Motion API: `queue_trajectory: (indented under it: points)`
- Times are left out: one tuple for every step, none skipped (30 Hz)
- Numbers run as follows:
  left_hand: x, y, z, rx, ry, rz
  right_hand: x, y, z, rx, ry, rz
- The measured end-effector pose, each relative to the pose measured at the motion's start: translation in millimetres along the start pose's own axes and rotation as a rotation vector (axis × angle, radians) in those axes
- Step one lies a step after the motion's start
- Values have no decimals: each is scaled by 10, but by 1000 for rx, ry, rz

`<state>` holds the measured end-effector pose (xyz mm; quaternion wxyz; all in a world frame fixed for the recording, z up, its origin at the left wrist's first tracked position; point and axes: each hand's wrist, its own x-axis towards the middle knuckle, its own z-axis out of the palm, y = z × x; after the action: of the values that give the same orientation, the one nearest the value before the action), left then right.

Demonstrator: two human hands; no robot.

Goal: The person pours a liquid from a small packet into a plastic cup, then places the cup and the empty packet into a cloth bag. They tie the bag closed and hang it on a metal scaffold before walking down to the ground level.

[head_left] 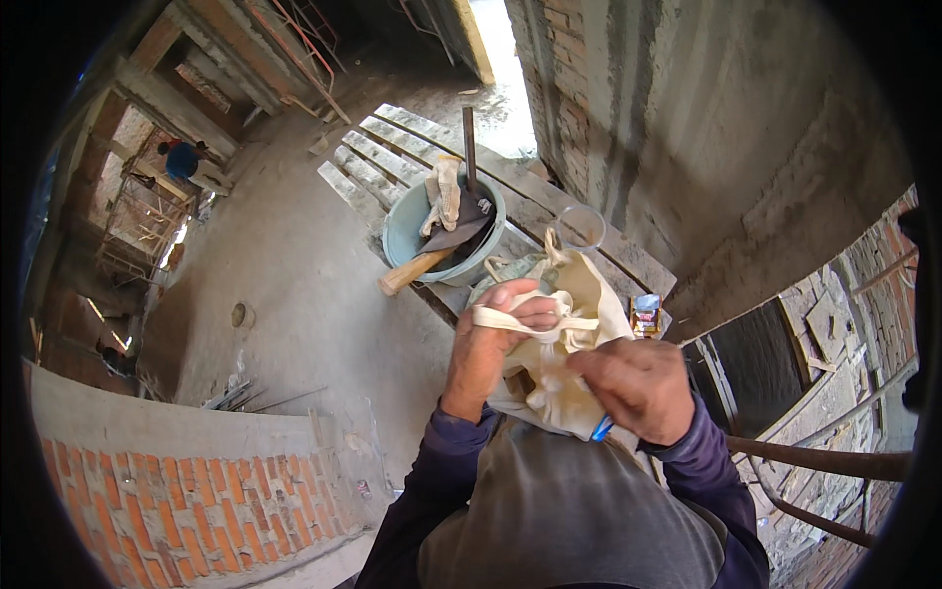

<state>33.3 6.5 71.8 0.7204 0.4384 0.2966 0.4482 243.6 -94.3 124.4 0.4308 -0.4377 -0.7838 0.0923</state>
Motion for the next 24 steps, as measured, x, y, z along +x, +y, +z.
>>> queue_trajectory:
  points:
    - [2, -23, 61, -8, -47, -65, 38, -16, 60, 35, -34, -44]
    - [-16, -48, 109, 42, -72, -90, 67, -5, 105, 37, 30, -52]
    - [-35, -69, 141, 92, -97, -113, 91, 30, 147, 41, 69, -41]
    - [-67, -87, 156, 121, -145, -117, 108, 89, 187, 47, 63, -12]
    - [-79, -84, 136, 222, -132, -165, 112, 179, 195, 78, 75, 72]
    - [-129, -86, 118, 157, -167, -190, 115, 275, 228, 107, 90, 174]
    - [-169, -80, 92, 107, -197, -215, 122, 380, 269, 184, 70, 245]
    - [-206, -71, 65, 64, -218, -240, 129, 466, 351, 241, 67, 335]
    - [-221, -58, 41, 53, -209, -250, 123, 520, 449, 469, -12, 410]
    - [-250, -33, 17, 102, -209, -242, 110, 558, 535, 685, -71, 489]
    - [-271, 3, -5, 170, -194, -246, 92, 587, 602, 862, -161, 641]
    - [-287, 44, -26, 234, -195, -250, 60, 615, 627, 934, -197, 662]
    - [-292, 94, -48, 337, -207, -217, 36, 632, 650, 964, -267, 760]
    - [-300, 145, -68, 553, -185, -179, 23, 642, 674, 993, -338, 855]
    - [-311, 192, -85, 762, -178, -142, 15, 645, 697, 1051, -288, 822]
    - [-324, 223, -89, 970, -170, -103, 13, 659, 696, 1018, -333, 862]
    - [-333, 230, -84, 968, -143, -49, 16, 676, 695, 975, -385, 848]
    - [-336, 231, -81, 966, -118, 7, 28, 701, 690, 926, -432, 820]
    - [-339, 220, -77, 966, -103, 60, 34, 727, 687, 883, -463, 843]
    - [-336, 200, -74, 1002, -163, 174, 47, 760, 688, 850, -501, 849]
    - [-320, 178, -79, 1037, -233, 284, 53, 795, 689, 813, -547, 849]
    - [-304, 152, -86, 1083, -297, 366, 56, 829, 693, 757, -594, 853]
    - [-297, 135, -98, 1090, -328, 357, 52, 861, 697, 762, -624, 848]
    - [-285, 119, -112, 1111, -353, 318, 43, 893, 702, 749, -654, 845]
